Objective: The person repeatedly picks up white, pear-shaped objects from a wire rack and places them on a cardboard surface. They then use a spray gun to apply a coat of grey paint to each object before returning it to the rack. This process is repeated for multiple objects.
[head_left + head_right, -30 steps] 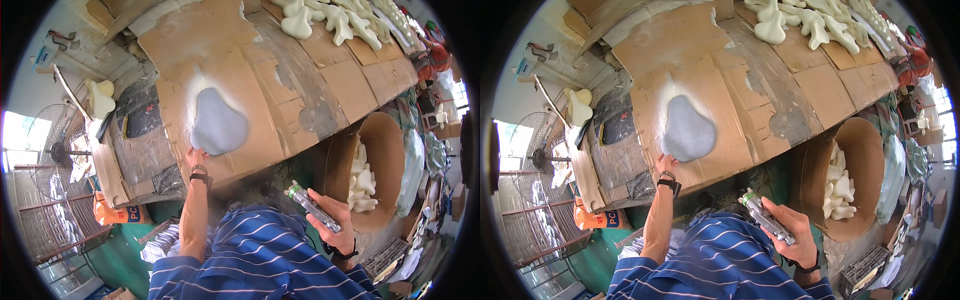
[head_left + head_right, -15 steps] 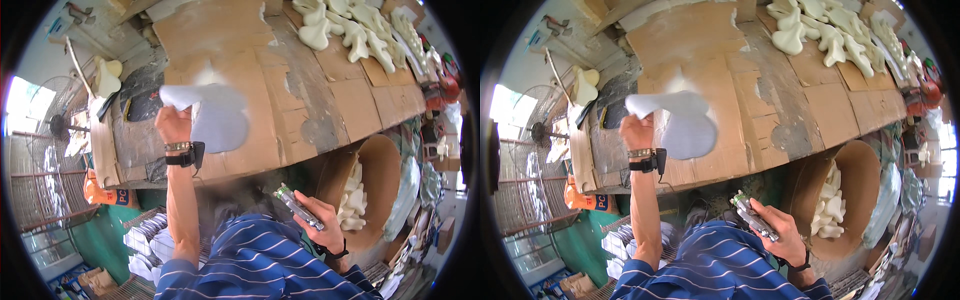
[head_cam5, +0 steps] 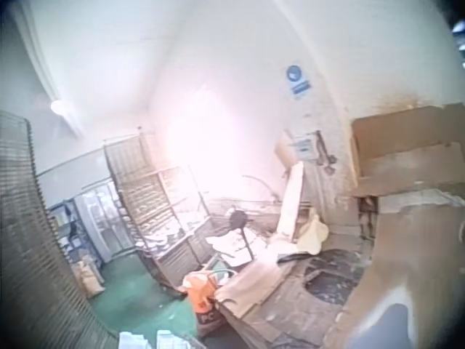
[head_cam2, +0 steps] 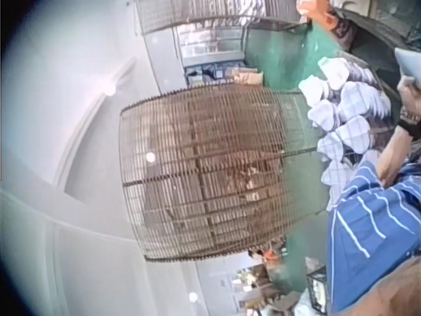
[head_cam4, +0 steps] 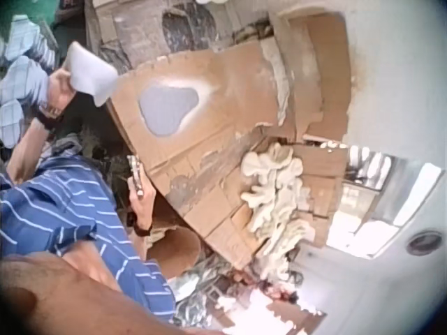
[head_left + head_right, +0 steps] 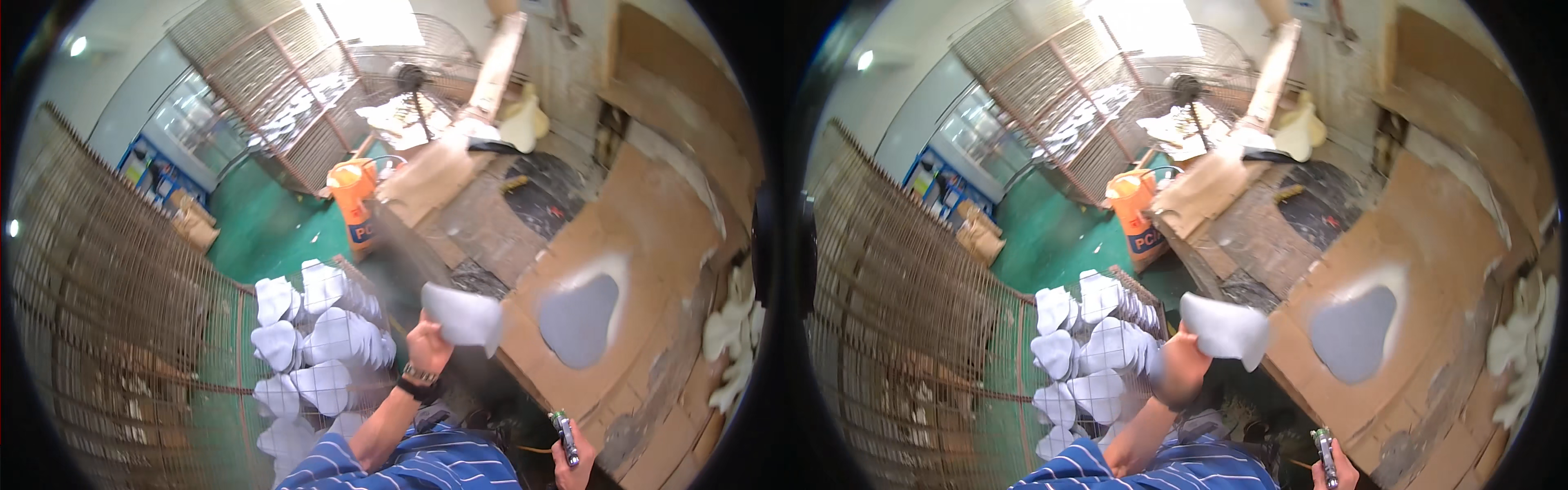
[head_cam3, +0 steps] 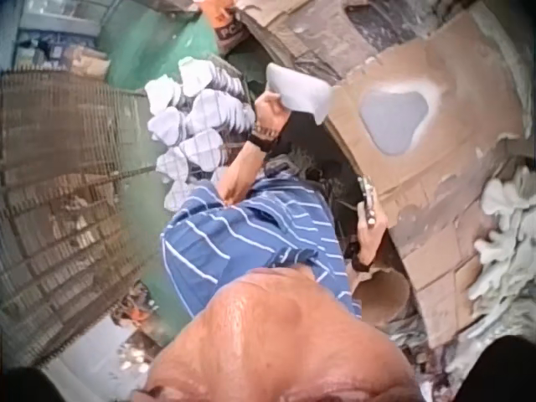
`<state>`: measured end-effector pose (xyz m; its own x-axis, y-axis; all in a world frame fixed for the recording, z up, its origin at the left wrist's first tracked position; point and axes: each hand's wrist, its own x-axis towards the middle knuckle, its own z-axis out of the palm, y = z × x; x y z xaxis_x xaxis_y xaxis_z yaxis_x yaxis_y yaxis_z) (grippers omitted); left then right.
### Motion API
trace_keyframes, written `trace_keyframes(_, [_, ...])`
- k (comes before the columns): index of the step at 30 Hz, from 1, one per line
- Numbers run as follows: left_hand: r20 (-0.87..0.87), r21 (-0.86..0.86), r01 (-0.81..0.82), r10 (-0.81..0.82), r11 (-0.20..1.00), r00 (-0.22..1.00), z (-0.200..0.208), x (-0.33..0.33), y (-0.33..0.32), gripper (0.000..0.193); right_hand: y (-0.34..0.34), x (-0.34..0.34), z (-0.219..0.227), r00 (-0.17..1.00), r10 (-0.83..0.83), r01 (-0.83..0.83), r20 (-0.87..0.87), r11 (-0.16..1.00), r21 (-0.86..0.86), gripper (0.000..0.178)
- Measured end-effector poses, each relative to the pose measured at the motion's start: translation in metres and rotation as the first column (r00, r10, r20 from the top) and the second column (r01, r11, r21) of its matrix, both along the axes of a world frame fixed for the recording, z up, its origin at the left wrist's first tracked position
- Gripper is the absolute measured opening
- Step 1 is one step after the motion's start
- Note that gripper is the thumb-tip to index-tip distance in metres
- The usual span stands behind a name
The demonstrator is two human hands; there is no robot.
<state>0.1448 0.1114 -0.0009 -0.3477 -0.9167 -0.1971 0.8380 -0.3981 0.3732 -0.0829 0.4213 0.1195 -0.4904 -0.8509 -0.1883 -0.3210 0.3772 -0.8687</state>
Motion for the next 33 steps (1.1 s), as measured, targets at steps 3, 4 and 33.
trace_keyframes(3, [0.085,0.139,-0.225,0.215,0.964,0.973,-0.005,0.080,0.017,0.050,-0.026,0.013,0.002,0.991,0.131,-0.123,-0.039,0.977,0.175,0.044])
trace_keyframes(4, [0.050,0.137,-0.328,0.324,0.935,0.945,-0.010,0.108,0.023,0.048,-0.037,0.025,0.007,0.986,0.160,-0.152,-0.037,0.976,0.154,0.044])
trace_keyframes(33, [0.322,0.144,-0.989,0.947,-0.046,0.003,-0.083,0.631,0.088,0.039,-0.205,0.248,0.002,0.785,0.617,-0.604,0.052,0.743,0.288,0.051])
